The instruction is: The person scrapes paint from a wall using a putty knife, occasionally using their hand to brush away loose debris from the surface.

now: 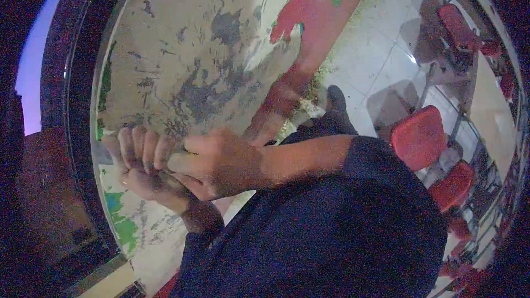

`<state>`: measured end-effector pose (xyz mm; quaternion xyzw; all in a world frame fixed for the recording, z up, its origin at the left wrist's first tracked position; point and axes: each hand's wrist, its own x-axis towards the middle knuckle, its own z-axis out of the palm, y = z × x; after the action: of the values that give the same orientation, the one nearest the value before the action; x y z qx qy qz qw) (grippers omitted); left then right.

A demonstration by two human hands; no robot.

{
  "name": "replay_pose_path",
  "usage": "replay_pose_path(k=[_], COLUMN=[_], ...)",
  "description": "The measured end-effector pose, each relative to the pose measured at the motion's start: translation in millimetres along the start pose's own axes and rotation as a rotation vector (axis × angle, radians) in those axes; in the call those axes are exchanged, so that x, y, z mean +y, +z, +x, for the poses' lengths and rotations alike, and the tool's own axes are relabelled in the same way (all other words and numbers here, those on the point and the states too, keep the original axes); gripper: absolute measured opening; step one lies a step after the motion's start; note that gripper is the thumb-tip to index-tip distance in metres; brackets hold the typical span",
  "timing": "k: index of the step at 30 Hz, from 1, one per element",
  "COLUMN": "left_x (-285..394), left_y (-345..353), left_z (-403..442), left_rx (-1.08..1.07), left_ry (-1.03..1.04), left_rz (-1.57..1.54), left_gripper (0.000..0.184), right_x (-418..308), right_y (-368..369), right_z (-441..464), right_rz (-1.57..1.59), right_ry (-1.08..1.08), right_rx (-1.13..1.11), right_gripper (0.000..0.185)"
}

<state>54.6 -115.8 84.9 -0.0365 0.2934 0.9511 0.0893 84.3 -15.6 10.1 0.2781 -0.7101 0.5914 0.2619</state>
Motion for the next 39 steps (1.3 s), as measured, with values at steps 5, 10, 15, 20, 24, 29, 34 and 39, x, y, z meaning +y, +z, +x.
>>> replay_pose_path(k=[5,10,15,20,24,29,34,39], left_x=[-7.6,6.1,4.8,-2.3,-7.0,3.5,4.1,4.3], left_y=[-17.7,-0.7,-14.8,-9.8,-9.7,-18.4,-13.7,-13.4], left_z=[5.9,0.4,2.5,-3.4,-0.1,-9.2,0.6,-2.8], left_rx=[0.051,0.038,-0.018,0.064,0.113,0.042,-0.019,-0.017], left_ry=[0.043,0.002,0.010,0.001,0.040,0.060,0.068,0.008], left_rz=[0.172,-0.018,0.179,0.141,0.061,0.179,-0.020,0.153], left_gripper=[0.052,0.051,0.051,0.051,0.050,0.046,0.048,0.051], right_x=[5.0,-2.6,3.2,-2.8,0.1,-6.0,2.6,-6.6], right_y=[-1.5,7.3,9.9,7.8,4.4,11.3,13.9,11.7], right_z=[-21.6,-8.4,-19.1,-29.9,-22.0,-18.9,-7.8,-21.7], right_rz=[-0.104,-0.020,-0.018,-0.031,-0.079,-0.029,-0.047,-0.043], right_ry=[0.091,0.034,0.042,0.075,0.046,0.020,0.017,0.083], right_rx=[-0.024,-0.002,0.037,0.032,-0.006,0.020,0.020,-0.001], right_gripper=[0.012,0.013,0.014,0.013,0.013,0.013,0.013,0.015])
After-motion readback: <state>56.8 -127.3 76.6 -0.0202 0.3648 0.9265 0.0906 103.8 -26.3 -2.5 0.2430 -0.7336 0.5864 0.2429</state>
